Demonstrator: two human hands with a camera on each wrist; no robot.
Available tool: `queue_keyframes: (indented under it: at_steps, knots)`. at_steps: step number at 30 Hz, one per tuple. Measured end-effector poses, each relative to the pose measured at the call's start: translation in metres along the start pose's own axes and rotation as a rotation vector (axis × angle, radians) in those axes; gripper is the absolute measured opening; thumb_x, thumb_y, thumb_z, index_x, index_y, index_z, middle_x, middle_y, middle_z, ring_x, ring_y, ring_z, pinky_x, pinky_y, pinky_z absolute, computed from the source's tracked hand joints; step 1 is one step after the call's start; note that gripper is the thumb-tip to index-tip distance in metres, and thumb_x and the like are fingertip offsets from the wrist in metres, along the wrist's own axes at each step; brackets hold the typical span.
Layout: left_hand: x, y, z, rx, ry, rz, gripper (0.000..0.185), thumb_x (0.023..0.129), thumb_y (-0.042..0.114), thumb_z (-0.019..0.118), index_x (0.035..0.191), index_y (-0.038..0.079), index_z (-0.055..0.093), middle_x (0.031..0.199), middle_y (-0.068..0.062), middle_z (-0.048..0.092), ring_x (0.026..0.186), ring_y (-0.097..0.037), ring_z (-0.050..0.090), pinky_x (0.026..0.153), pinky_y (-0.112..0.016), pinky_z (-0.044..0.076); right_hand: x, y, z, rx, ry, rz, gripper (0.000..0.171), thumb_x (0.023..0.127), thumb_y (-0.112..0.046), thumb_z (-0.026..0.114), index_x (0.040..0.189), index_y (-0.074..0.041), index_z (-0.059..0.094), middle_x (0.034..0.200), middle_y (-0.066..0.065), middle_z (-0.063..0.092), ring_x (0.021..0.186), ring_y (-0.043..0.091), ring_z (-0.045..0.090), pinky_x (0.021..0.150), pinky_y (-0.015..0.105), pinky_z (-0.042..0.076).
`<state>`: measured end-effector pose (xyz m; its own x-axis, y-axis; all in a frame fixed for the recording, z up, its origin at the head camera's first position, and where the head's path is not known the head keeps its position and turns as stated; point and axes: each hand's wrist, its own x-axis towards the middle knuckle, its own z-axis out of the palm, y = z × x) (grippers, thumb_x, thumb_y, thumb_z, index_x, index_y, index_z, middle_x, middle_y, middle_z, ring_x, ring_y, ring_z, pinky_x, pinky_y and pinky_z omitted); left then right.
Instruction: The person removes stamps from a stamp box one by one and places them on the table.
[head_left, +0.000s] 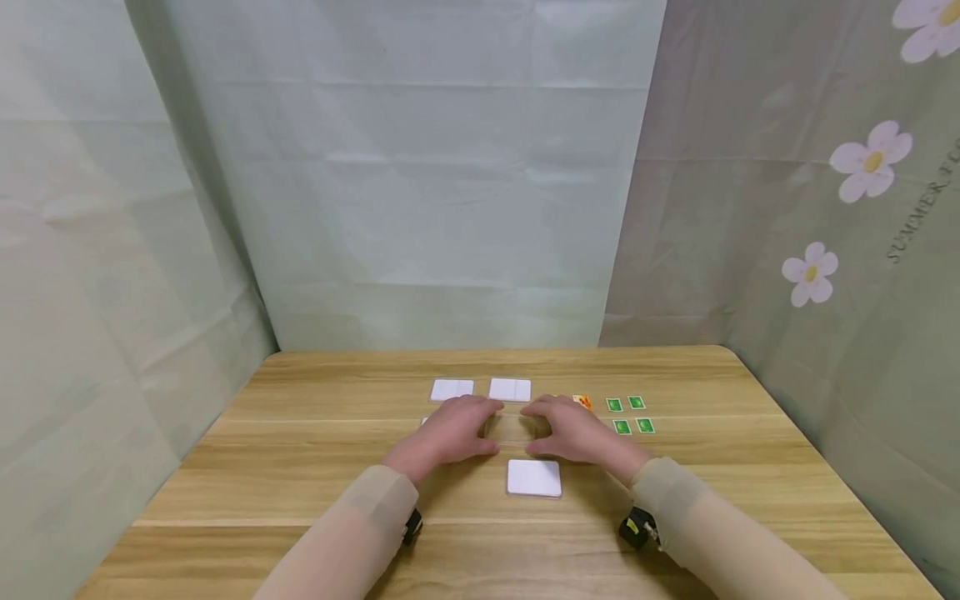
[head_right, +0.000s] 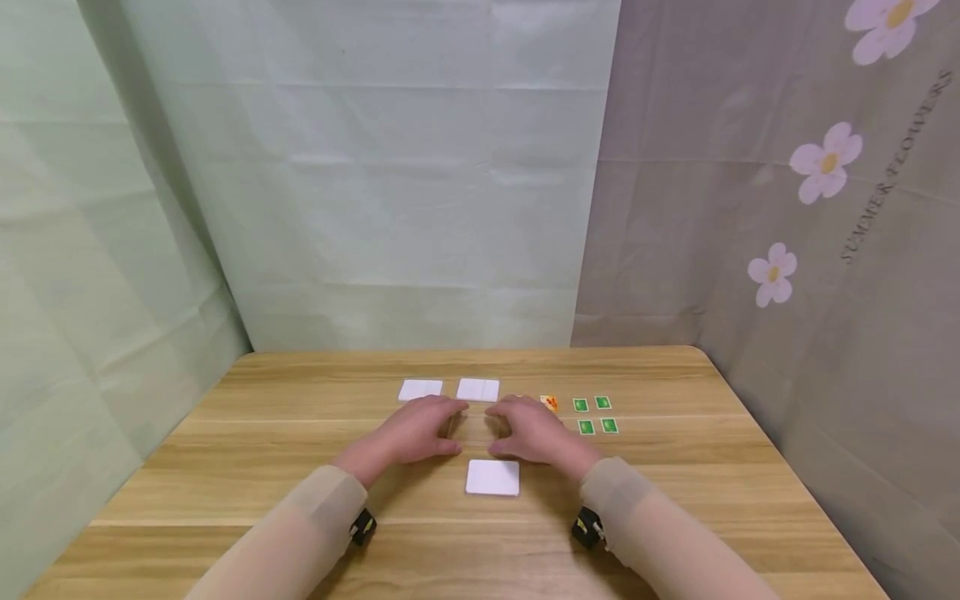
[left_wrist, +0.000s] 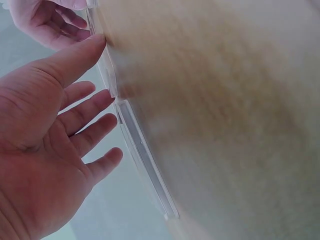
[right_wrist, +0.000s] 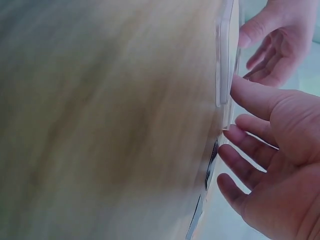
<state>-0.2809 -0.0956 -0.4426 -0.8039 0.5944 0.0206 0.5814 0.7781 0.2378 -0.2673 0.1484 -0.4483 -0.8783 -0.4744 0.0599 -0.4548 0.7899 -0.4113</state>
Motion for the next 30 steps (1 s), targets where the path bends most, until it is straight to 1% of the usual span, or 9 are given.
queue_keyframes:
  at_steps: [4, 11, 16, 18, 23, 26, 30]
  knots:
    - [0.002, -0.003, 0.001, -0.011, -0.002, -0.002, 0.069, 0.099, 0.036, 0.087, 0.156, 0.007, 0.06, 0.153, -0.013, 0.064, 0.145, -0.033, 0.057, 0.124, -0.05, 0.041, 0.003, -0.001, 0.001, -0.004, 0.007, 0.001, 0.056, 0.093, -0.024, 0.093, 0.142, -0.006, 0.072, 0.14, 0.012, 0.071, 0.128, 0.03, 0.065, 0.111, 0.05, 0.052]
    - [0.004, -0.006, 0.0, -0.041, -0.002, 0.012, 0.069, 0.097, 0.034, 0.088, 0.155, 0.006, 0.061, 0.15, -0.014, 0.066, 0.142, -0.033, 0.059, 0.122, -0.049, 0.043, 0.004, -0.002, 0.001, 0.007, 0.016, -0.017, 0.058, 0.09, -0.02, 0.093, 0.14, -0.001, 0.072, 0.133, 0.013, 0.073, 0.119, 0.028, 0.066, 0.107, 0.051, 0.054]
    - [0.004, -0.004, -0.005, -0.082, 0.003, 0.029, 0.066, 0.096, 0.028, 0.09, 0.151, 0.005, 0.063, 0.141, -0.013, 0.07, 0.133, -0.032, 0.063, 0.117, -0.049, 0.048, 0.004, 0.0, 0.001, 0.02, 0.012, -0.035, 0.058, 0.09, -0.02, 0.093, 0.14, -0.001, 0.072, 0.129, 0.011, 0.074, 0.109, 0.024, 0.065, 0.102, 0.049, 0.056]
    - [0.003, -0.004, -0.005, -0.089, 0.004, 0.034, 0.065, 0.096, 0.027, 0.09, 0.151, 0.005, 0.064, 0.137, -0.012, 0.071, 0.129, -0.031, 0.063, 0.114, -0.049, 0.05, 0.003, 0.002, 0.0, 0.03, 0.01, -0.044, 0.059, 0.091, -0.021, 0.093, 0.142, -0.001, 0.071, 0.13, 0.011, 0.073, 0.11, 0.024, 0.065, 0.103, 0.049, 0.056]
    - [0.002, -0.004, -0.005, -0.089, 0.013, 0.051, 0.064, 0.098, 0.028, 0.087, 0.153, 0.007, 0.063, 0.135, -0.012, 0.07, 0.125, -0.029, 0.062, 0.109, -0.047, 0.052, -0.003, 0.005, -0.004, 0.077, 0.029, -0.061, 0.061, 0.092, -0.022, 0.092, 0.145, -0.002, 0.069, 0.139, 0.012, 0.072, 0.123, 0.028, 0.068, 0.108, 0.051, 0.055]
    - [0.0, -0.002, -0.005, -0.081, 0.032, 0.065, 0.063, 0.098, 0.028, 0.086, 0.153, 0.008, 0.063, 0.138, -0.013, 0.069, 0.127, -0.03, 0.061, 0.109, -0.047, 0.052, -0.009, 0.005, -0.008, 0.077, 0.048, -0.089, 0.06, 0.094, -0.021, 0.09, 0.146, -0.002, 0.068, 0.141, 0.014, 0.071, 0.125, 0.031, 0.068, 0.107, 0.052, 0.056]
    - [-0.006, 0.004, -0.007, -0.068, 0.047, 0.074, 0.064, 0.098, 0.03, 0.086, 0.153, 0.01, 0.063, 0.145, -0.013, 0.066, 0.132, -0.031, 0.06, 0.111, -0.049, 0.052, -0.019, 0.002, -0.013, 0.058, 0.047, -0.103, 0.057, 0.096, -0.021, 0.089, 0.146, -0.002, 0.068, 0.142, 0.015, 0.07, 0.129, 0.035, 0.066, 0.109, 0.056, 0.054]
